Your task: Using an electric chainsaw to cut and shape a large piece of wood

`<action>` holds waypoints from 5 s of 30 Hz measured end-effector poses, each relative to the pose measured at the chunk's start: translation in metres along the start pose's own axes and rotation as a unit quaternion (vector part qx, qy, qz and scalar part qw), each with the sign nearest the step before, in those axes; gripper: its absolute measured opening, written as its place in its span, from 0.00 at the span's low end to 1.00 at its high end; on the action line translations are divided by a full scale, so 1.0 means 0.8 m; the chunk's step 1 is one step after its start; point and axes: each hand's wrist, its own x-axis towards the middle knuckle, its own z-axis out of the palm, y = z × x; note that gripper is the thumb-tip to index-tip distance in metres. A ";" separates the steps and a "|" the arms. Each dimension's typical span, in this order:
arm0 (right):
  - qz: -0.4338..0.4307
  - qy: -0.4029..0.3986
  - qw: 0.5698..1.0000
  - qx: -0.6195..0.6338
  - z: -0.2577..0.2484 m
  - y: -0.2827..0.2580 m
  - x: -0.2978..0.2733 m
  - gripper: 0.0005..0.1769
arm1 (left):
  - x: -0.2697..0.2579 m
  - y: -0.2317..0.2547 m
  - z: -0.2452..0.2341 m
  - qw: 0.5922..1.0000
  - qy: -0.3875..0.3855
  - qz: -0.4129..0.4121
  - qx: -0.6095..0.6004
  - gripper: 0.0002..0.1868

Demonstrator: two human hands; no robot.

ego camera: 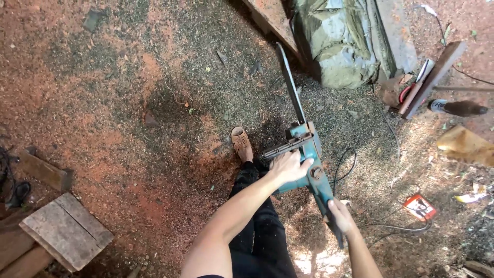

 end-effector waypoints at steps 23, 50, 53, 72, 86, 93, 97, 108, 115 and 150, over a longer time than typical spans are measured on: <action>-0.035 0.200 0.943 0.264 0.203 -0.082 -0.061 0.09 | -0.206 0.134 -0.220 0.900 -0.067 0.287 0.321 0.27; -0.093 0.127 0.713 0.683 0.407 0.040 0.186 0.46 | -0.038 -0.091 -0.177 0.828 0.242 0.382 0.332 0.20; -0.119 0.083 0.736 0.661 0.379 0.029 0.176 0.52 | -0.038 -0.092 -0.166 0.835 0.241 0.359 0.341 0.19; -0.134 0.089 0.750 0.642 0.307 0.016 0.158 0.42 | -0.020 -0.091 -0.137 0.878 0.211 0.236 0.359 0.14; -0.055 0.062 0.740 0.667 0.272 0.042 0.164 0.35 | -0.021 -0.074 -0.137 0.893 0.211 0.208 0.338 0.13; 0.005 0.170 0.769 0.616 0.275 0.043 0.180 0.39 | -0.022 -0.062 -0.136 0.908 0.167 0.141 0.358 0.09; 0.083 0.189 0.770 0.604 0.257 0.014 0.163 0.42 | -0.020 -0.064 -0.136 0.915 0.140 0.114 0.361 0.06; -0.054 0.223 0.804 0.548 0.249 0.017 0.163 0.35 | -0.021 -0.052 -0.133 0.910 0.166 0.125 0.360 0.10; -0.052 0.388 0.759 0.521 0.246 -0.141 0.093 0.31 | -0.013 -0.043 -0.135 0.913 0.212 0.140 0.319 0.14; -0.010 0.331 0.750 0.573 0.272 -0.068 0.130 0.32 | 0.002 -0.059 -0.133 0.911 0.220 0.127 0.326 0.16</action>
